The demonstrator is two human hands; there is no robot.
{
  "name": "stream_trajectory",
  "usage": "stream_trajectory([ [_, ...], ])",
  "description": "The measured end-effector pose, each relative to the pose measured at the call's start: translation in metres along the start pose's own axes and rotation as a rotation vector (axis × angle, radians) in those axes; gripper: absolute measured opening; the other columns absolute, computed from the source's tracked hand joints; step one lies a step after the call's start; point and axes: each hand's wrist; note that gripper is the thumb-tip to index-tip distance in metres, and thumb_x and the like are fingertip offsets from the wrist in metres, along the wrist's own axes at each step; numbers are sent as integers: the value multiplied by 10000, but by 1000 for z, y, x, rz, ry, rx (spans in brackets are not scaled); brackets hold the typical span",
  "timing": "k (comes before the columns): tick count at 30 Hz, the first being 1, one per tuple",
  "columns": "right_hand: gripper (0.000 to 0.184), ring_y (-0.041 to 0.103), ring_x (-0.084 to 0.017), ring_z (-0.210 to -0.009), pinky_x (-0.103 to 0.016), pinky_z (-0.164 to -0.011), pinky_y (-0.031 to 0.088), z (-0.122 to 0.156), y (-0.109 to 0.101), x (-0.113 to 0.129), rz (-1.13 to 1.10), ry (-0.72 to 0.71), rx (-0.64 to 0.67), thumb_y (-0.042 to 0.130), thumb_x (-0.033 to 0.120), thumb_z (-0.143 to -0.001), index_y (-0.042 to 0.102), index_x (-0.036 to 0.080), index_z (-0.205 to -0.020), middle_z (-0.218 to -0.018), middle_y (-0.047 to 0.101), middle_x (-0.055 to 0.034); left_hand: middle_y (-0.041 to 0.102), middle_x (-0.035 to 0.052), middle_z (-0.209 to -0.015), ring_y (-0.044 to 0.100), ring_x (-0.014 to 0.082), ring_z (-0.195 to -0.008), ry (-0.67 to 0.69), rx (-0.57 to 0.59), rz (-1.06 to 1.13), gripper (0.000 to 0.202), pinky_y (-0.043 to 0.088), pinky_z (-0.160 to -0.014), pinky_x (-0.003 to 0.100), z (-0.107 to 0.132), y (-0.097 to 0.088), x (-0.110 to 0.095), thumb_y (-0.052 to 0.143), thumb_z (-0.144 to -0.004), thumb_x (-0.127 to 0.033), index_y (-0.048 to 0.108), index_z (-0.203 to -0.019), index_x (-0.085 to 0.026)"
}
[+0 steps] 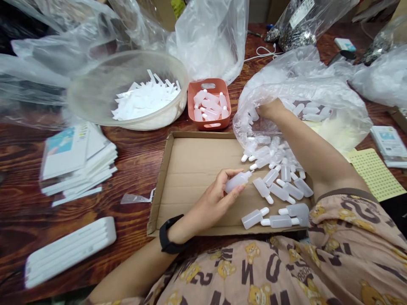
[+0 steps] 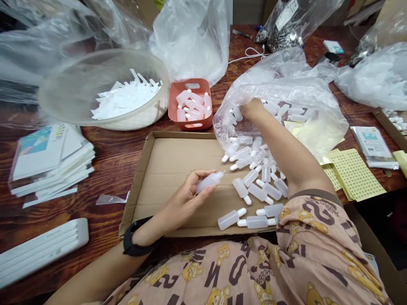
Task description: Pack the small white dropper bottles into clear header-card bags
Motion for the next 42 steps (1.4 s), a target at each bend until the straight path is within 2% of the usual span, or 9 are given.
stream_trajectory([
  [4, 376, 689, -327, -1202, -475, -1074, 542, 67, -26, 7, -78, -34, -82, 587, 226, -967, 743, 151, -1301, -1354, 745, -183, 611, 99, -1476, 608, 215, -1214, 30, 33, 144, 419, 475, -1005, 368, 0, 2, -2, 582, -1092, -483, 519, -1420, -230],
  [8, 307, 751, -207, -947, -390, -876, 639, 170, -38, 35, -691, -170, -157, 713, 340, -986, 774, 238, -1269, -1231, 796, -78, 615, 116, -1481, 570, 238, -1362, 66, 76, 305, 393, 464, -1085, 373, 1, 7, -8, 612, -1077, -443, 535, -1382, -209],
  [11, 216, 768, -175, -947, -323, -809, 653, 240, -33, 63, -935, -167, -248, 821, 295, -951, 801, 316, -1165, -1123, 790, -20, 628, 104, -1460, 592, 218, -1324, 88, 97, 348, 387, 474, -1072, 354, 4, 13, -12, 636, -1067, -425, 539, -1373, -209],
  [14, 228, 778, -177, -1077, -332, -938, 661, 282, -21, 84, -1098, -246, -289, 789, 170, -966, 805, 349, -1106, -1101, 779, -2, 642, 97, -1401, 634, 195, -1188, 79, 135, 360, 407, 508, -978, 337, 8, 20, -16, 651, -1058, -442, 516, -1365, -212],
  [20, 369, 778, -156, -1096, -308, -983, 645, 306, -11, 82, -1025, -347, -305, 773, 36, -937, 807, 345, -1135, -1126, 805, 6, 665, 99, -1355, 636, 233, -1230, 95, 166, 141, 336, 487, -1058, 405, 20, 21, -22, 615, -1078, -467, 540, -1283, -212],
  [28, 441, 806, -216, -1126, -415, -1010, 713, 329, -15, 76, -938, -481, -327, 770, -32, -895, 802, 315, -1165, -1161, 781, -8, 677, 111, -1405, 679, 187, -1287, 418, 215, -160, 287, 524, -1066, 320, 30, 9, -26, 533, -1142, -337, 476, -1390, -206],
  [34, 270, 827, -220, -1036, -359, -906, 728, 337, -12, 83, -773, -493, -417, 806, 49, -904, 802, 291, -1026, -1126, 801, -21, 704, 130, -1342, 694, 215, -1278, 623, 152, -348, 271, 549, -1077, 350, 29, 17, -23, 507, -1147, -283, 459, -1400, -199],
  [38, 245, 813, -160, -780, -274, -696, 666, 338, -9, 83, -836, -284, -225, 686, 218, -1056, 729, 345, -1260, -896, 817, 24, 732, 122, -1303, 714, 239, -1223, 733, 109, -435, 224, 568, -1050, 393, 27, 24, -19, 477, -1151, -258, 491, -1371, -219],
  [42, 455, 813, -232, -1104, -348, -849, 672, 337, -10, 79, -804, -351, -78, 644, 392, -1087, 545, 311, -1523, -1247, 812, -82, 725, 138, -1323, 708, 250, -1257, 621, 125, -402, 262, 571, -1068, 415, 28, 22, -19, 501, -1147, -299, 488, -1395, -212],
])
Point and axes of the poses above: each hand's wrist, its own z-axis away from the middle knuckle, its own y-axis out of the palm, x = y × z
